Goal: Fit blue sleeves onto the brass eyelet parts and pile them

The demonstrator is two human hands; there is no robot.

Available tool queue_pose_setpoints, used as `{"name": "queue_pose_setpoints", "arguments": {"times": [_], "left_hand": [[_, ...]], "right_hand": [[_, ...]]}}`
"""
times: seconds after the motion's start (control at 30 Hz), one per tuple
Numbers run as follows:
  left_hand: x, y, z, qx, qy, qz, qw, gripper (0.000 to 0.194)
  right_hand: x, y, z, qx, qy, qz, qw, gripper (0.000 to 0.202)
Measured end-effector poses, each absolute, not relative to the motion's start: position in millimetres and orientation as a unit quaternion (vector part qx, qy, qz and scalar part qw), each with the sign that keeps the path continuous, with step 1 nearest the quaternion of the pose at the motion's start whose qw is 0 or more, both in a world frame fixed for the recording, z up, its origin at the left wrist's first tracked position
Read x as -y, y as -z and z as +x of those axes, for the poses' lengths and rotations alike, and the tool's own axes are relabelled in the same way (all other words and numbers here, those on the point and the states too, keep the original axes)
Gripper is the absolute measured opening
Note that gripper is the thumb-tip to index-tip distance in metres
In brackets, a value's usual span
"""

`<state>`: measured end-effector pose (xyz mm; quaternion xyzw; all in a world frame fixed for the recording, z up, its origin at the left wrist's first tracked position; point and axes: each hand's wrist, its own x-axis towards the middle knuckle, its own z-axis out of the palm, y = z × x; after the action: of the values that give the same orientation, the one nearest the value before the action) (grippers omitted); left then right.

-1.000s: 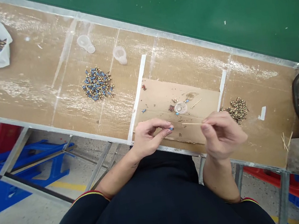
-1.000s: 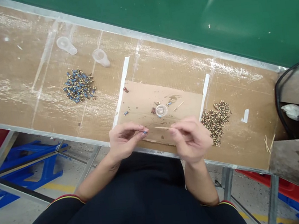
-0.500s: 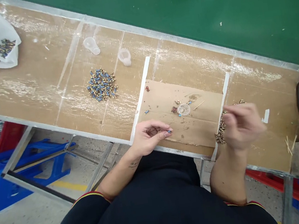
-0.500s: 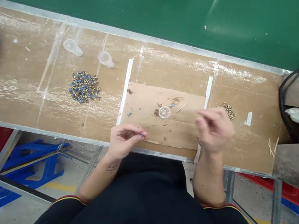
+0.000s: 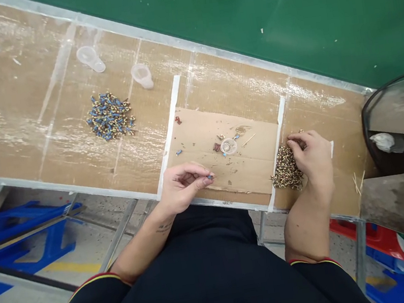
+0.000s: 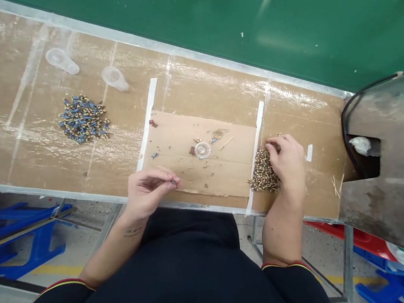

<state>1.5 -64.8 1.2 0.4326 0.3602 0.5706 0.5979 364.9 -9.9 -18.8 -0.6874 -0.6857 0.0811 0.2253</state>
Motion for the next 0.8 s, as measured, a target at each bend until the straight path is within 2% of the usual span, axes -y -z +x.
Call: {"name": "queue_pose_setpoints", "arguments": {"times": [0.2,0.4,0.53,0.8], "left_hand": [[64.8,3.1,4.5,-0.364,-0.552,0.440,0.608,0.017],[63.3,0.1,6.2,-0.353,-0.567,0.437,0.603,0.015],[63.9,-1.3,5.5,-0.358,-0.569,0.431,0.602,0.013],[64.7,1.5,6.3,-0.350,-0.571,0.423,0.610,0.010]], "right_hand": [[15.7,13.2,364.2,0.648,-0.064,-0.709,0.269,0.010],[11.3,18.4,366.1,0.664,-0.062,-0.719,0.196,0.014],[11.9,17.7,362.9,0.664,-0.045,-0.721,0.192,0.021],[18.4,17.2,352.1,0.606,-0.037,-0.728,0.318,0.022]]}}
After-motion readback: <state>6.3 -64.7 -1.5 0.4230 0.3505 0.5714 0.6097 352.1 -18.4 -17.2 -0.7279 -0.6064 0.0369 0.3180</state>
